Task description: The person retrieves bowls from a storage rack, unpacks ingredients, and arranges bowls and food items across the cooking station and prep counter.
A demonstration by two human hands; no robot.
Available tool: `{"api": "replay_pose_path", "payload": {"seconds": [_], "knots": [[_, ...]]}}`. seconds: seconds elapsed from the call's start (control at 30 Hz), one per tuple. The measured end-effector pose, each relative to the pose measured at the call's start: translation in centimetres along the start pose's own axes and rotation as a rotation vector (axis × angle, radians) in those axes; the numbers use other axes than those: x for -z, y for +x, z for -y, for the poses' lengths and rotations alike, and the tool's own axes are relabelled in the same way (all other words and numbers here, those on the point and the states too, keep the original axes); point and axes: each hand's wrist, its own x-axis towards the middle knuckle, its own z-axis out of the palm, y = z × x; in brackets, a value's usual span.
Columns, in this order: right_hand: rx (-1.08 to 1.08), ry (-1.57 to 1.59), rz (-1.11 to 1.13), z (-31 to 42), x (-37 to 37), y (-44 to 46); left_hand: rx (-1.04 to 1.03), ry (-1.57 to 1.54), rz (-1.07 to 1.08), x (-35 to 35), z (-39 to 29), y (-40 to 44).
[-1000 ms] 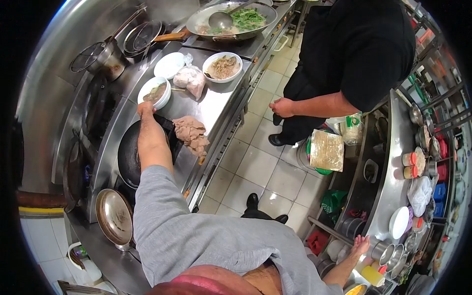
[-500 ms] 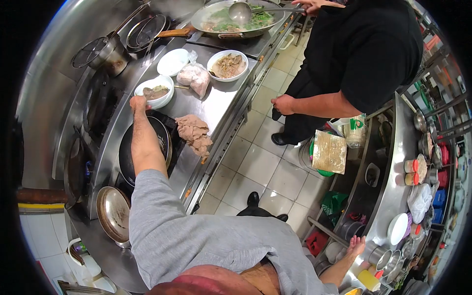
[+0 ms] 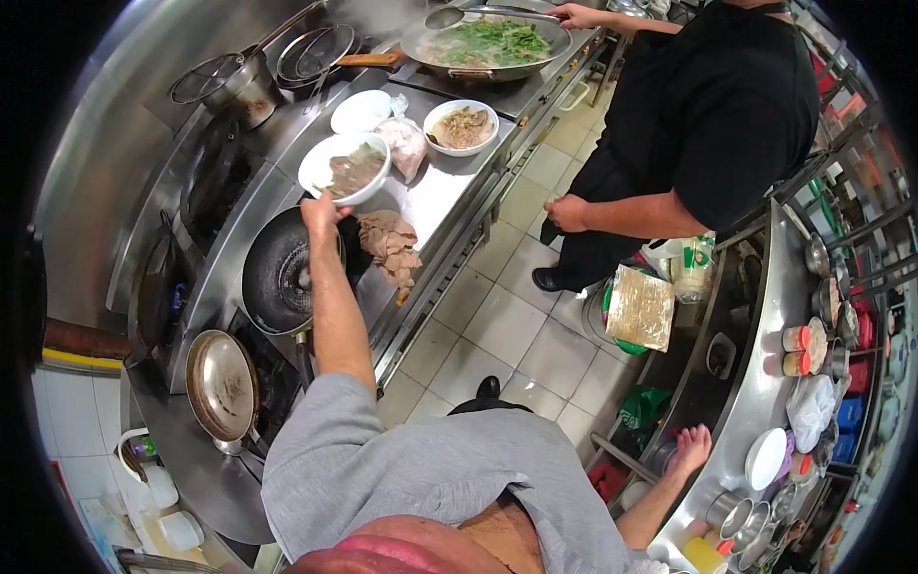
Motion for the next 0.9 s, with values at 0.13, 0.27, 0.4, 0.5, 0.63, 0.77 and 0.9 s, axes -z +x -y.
{"api": "replay_pose_path", "payload": {"seconds": [0.13,0.27,0.4,0.5,0.63,0.77,0.9], "knots": [[0.061,-0.042,0.397,2.5,-16.0,-6.5,0.053,-0.012,0.067,-0.1,1.4,-4.5],[0.144,-0.151,0.891,5.9,-32.3,-16.1,0.078,0.001,0.102,0.1,3.4,-6.9],[0.305,-0.200,1.382,6.3,-46.1,-21.1,0.064,-0.040,0.077,-0.1,4.6,-9.4],[0.397,-0.296,1.498,7.2,-54.9,-25.7,0.029,-0.053,0.050,-0.4,6.2,-10.0],[0.463,-0.384,1.485,5.9,-66.0,-29.5,0.085,-0.107,0.009,-0.8,5.6,-11.6],[0.472,-0.450,1.473,5.9,-73.1,-32.1,0.116,-0.110,-0.027,-1.7,4.9,-12.3],[0.520,-0.571,1.441,5.3,-77.7,-33.8,0.170,-0.118,-0.021,-2.4,4.8,-12.0]]}}
